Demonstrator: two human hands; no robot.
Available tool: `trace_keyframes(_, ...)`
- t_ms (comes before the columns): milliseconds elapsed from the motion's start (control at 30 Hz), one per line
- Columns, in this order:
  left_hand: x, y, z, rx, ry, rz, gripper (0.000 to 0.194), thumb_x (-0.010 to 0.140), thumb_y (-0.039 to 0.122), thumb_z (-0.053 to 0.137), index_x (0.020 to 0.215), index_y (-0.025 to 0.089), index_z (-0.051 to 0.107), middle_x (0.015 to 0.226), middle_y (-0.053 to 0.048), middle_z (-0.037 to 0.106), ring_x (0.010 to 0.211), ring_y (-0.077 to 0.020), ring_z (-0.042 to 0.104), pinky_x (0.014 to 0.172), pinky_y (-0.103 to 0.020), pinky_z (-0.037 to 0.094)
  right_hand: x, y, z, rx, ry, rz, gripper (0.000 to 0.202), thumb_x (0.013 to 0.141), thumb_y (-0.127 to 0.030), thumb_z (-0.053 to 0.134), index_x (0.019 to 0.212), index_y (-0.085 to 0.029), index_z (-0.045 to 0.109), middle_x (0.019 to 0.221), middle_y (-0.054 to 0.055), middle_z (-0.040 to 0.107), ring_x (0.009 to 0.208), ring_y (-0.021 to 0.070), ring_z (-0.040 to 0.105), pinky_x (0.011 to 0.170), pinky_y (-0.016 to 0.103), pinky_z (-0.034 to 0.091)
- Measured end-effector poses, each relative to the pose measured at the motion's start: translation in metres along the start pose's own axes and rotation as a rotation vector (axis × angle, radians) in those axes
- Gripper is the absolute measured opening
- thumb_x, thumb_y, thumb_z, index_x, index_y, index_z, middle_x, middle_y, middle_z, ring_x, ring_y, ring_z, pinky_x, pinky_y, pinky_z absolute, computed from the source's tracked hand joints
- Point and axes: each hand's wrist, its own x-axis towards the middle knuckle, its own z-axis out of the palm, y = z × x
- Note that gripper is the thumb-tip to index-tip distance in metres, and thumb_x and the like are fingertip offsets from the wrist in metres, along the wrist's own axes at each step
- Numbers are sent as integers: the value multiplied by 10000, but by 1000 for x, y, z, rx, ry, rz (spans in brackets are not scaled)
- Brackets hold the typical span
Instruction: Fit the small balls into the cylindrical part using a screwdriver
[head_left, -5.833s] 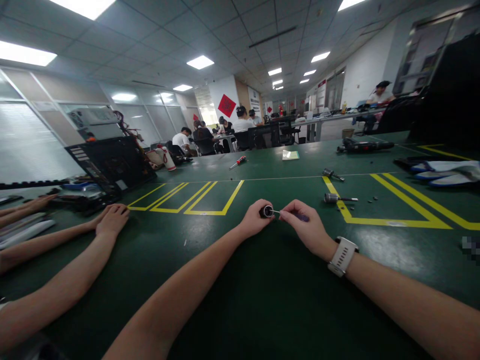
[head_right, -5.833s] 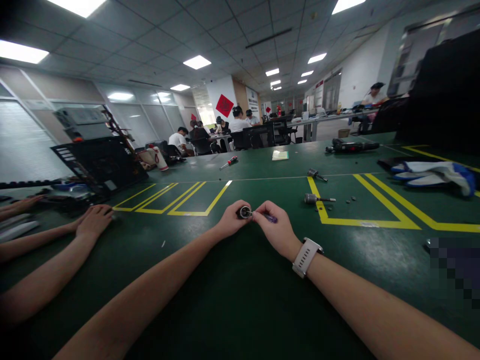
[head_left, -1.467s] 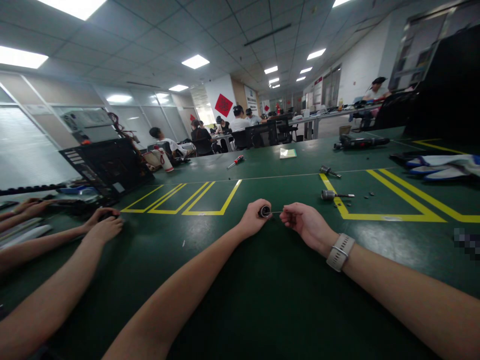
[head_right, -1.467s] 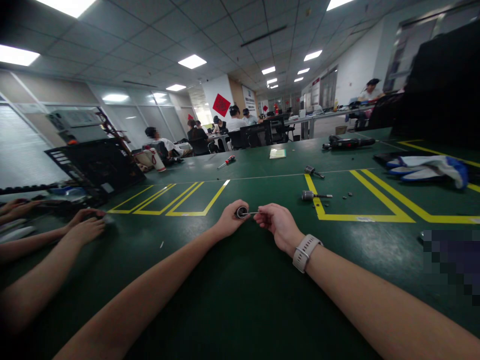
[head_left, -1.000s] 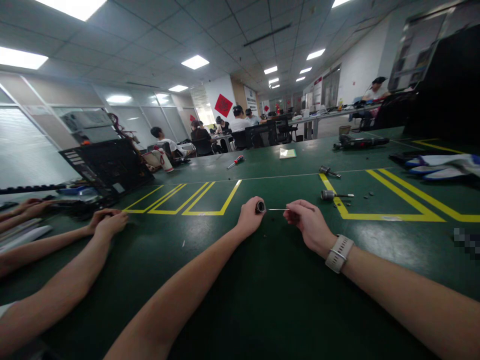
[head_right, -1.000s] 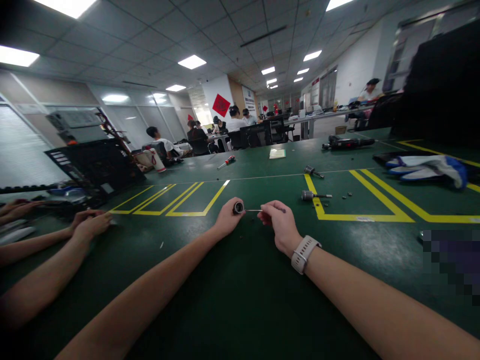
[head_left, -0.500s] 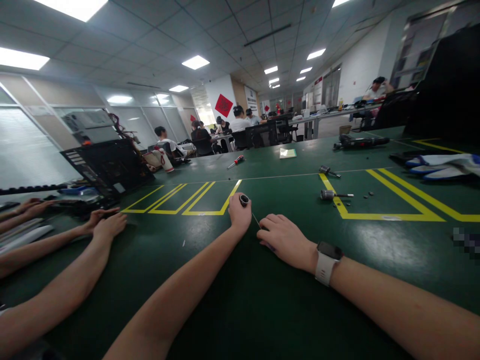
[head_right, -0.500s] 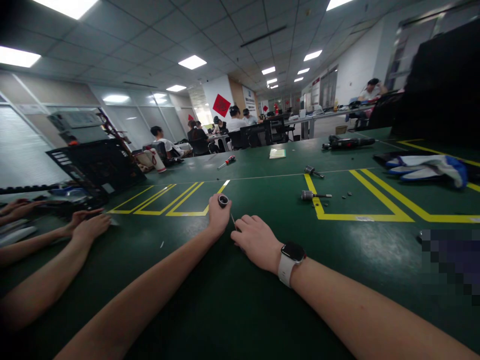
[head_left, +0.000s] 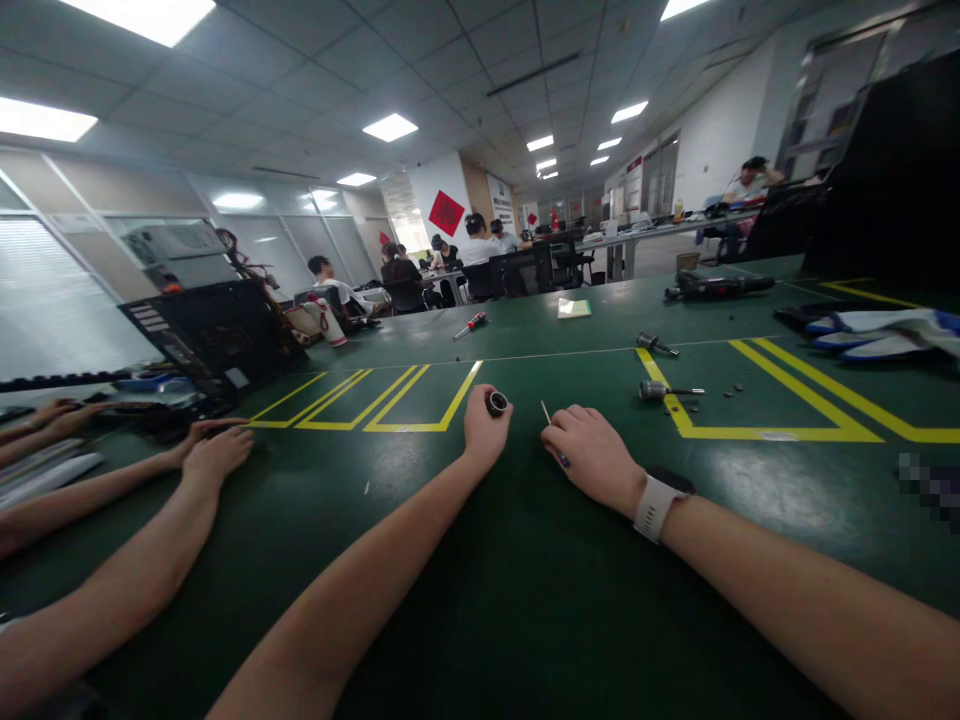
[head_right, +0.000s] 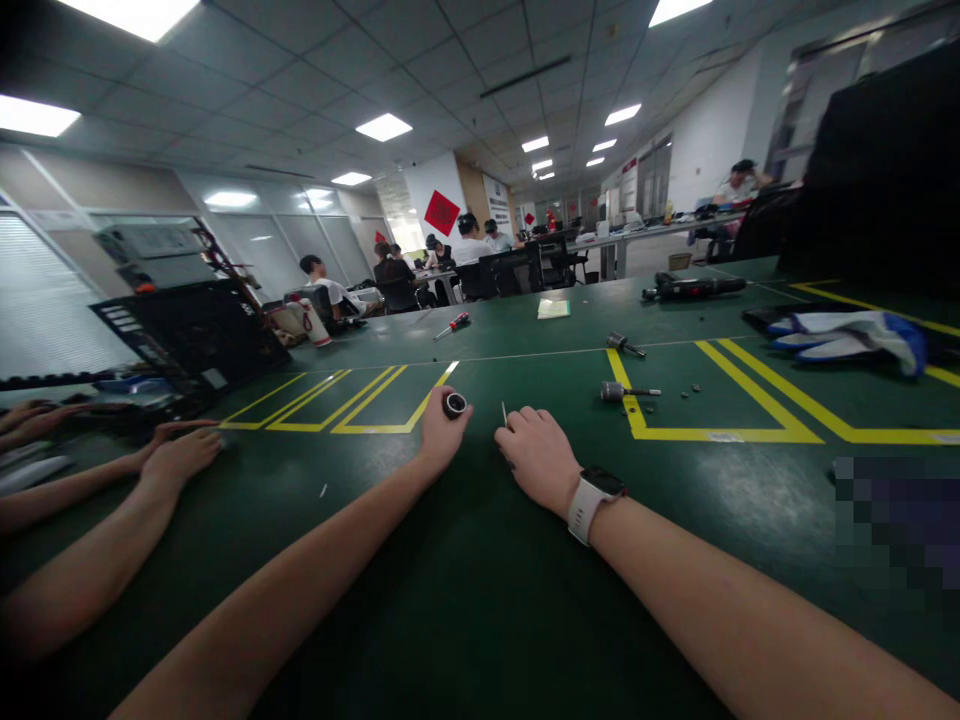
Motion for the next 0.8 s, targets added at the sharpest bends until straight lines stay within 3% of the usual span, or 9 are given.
trace_keyframes(133,1,0,0,-33,-157,137,176,672,112,595,825,171,531,810,-10,562,801,-163,545,759,-298,440,-1,4,-6,231,197,148,183,859,-258,469,800,-164,615,803,83,632,787,214,554,732,358,410)
trace_keyframes(233,0,1,0,-61,-289,213,179,672,107,580,834,174,545,823,-7,579,791,-155,548,749,-288,441,-3,8,-9,433,267,245,286,888,-333,418,726,-173,591,723,55,626,713,184,584,670,318,450)
trace_keyframes(533,-5,5,-1,13,-494,308,107,712,249,615,710,167,547,686,14,551,644,-128,504,596,-246,383,-3,2,-14,765,146,278,295,851,-354,476,668,-190,640,710,19,650,725,176,604,702,314,445)
trace_keyframes(800,-8,15,-7,156,-554,448,29,759,187,556,739,175,574,753,-22,608,747,-160,549,704,-293,378,-2,0,-12,876,131,387,259,780,-371,560,603,-202,645,652,9,616,687,176,544,685,323,402)
